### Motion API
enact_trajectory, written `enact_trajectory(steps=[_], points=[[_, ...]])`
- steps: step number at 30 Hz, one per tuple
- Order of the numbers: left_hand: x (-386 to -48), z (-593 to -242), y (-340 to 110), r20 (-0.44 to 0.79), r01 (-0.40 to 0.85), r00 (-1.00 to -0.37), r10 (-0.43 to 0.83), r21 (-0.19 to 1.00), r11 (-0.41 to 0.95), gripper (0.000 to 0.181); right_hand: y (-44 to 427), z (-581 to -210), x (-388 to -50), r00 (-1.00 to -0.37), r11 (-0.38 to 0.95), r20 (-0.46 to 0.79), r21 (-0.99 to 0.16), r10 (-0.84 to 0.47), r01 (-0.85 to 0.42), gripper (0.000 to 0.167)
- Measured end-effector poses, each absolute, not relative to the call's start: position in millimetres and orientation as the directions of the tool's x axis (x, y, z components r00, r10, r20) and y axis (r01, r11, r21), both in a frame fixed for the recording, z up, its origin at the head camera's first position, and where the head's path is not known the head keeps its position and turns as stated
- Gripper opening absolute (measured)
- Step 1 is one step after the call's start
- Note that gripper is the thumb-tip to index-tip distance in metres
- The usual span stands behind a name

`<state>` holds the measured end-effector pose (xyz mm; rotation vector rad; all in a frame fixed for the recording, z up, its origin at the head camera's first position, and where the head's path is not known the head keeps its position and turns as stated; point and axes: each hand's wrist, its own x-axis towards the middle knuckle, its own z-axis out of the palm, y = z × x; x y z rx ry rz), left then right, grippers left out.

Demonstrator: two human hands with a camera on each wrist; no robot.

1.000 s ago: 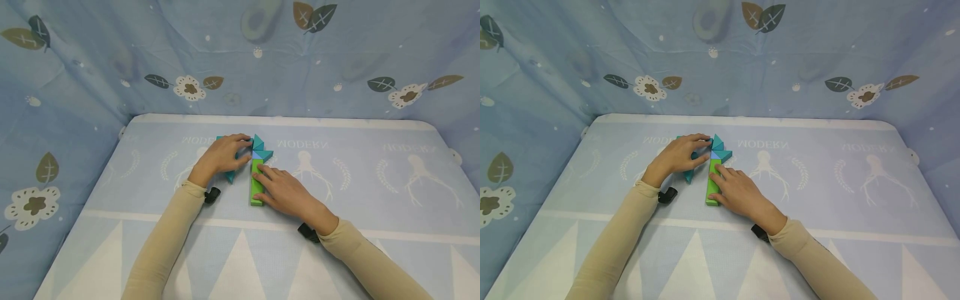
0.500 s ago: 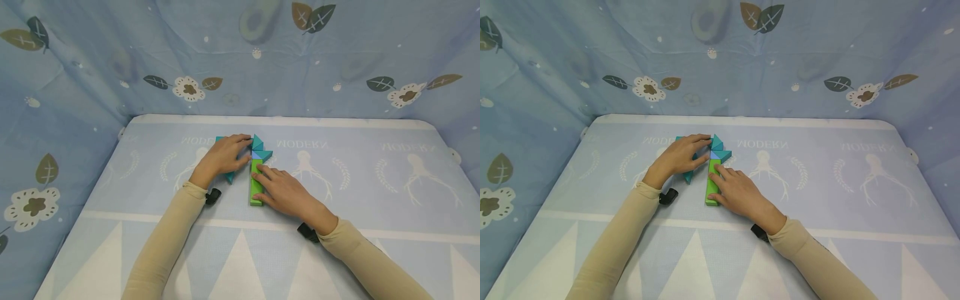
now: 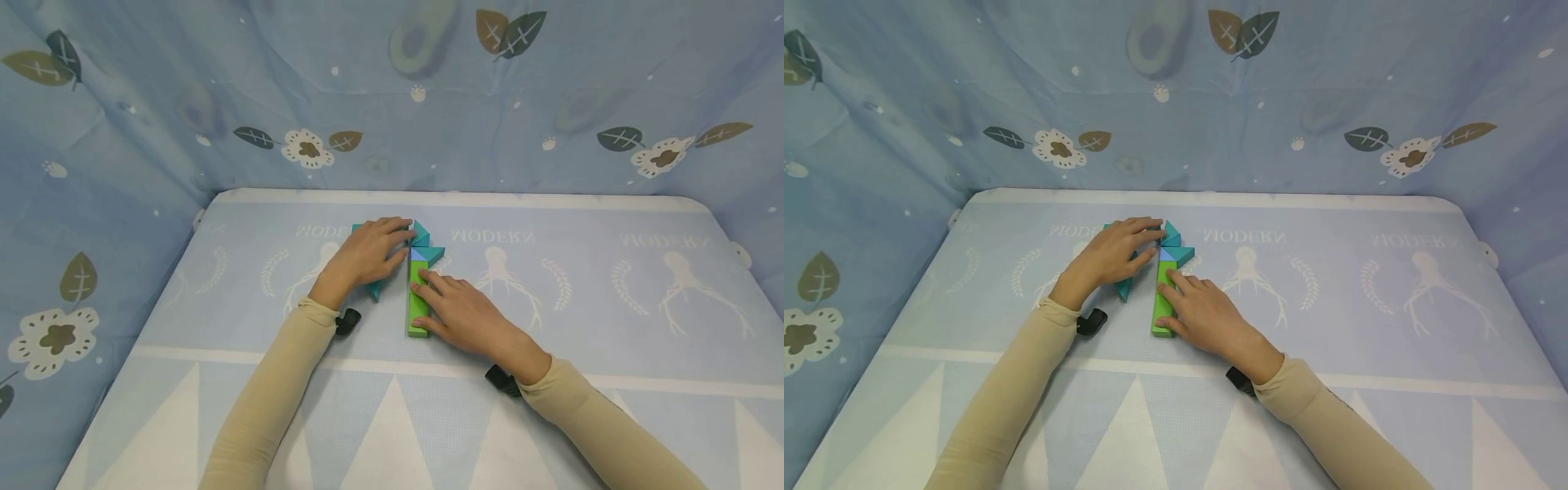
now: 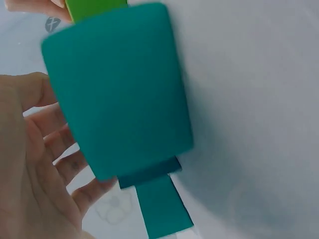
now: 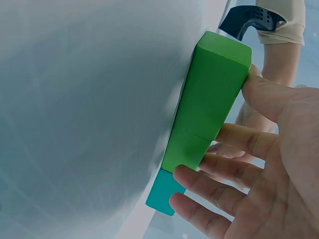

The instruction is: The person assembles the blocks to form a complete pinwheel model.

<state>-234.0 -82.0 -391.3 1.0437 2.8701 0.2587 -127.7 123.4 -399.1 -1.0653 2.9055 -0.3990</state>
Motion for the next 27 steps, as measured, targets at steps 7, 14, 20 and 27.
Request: enact_trajectory(steps=[7,14,20,27], points=[[-231,-390,-80,-0.012,0.678,-0.717,0.697,0.215,0.702,0.042,124,-400,-128,-0.768,0.735,0.062,-0.248,-0.638,-0.631,0.059],[-230,-391,-78,0.002,0.682,-0.717,0.697,0.210,0.701,0.041,123,-400,-128,-0.762,0.730,0.072,-0.244,-0.643,-0.639,0.060],[-230,-390,-79,0.009,0.662,-0.735,0.678,0.223,0.715,0.042,123,-401,-128,-0.758,0.726,0.081,-0.240,-0.647,-0.645,0.060],[-236,-391,-88,0.016,0.607,-0.786,0.618,0.205,0.768,0.047,124,-402,-127,-0.757,0.722,0.094,-0.245,-0.646,-0.647,0.060]])
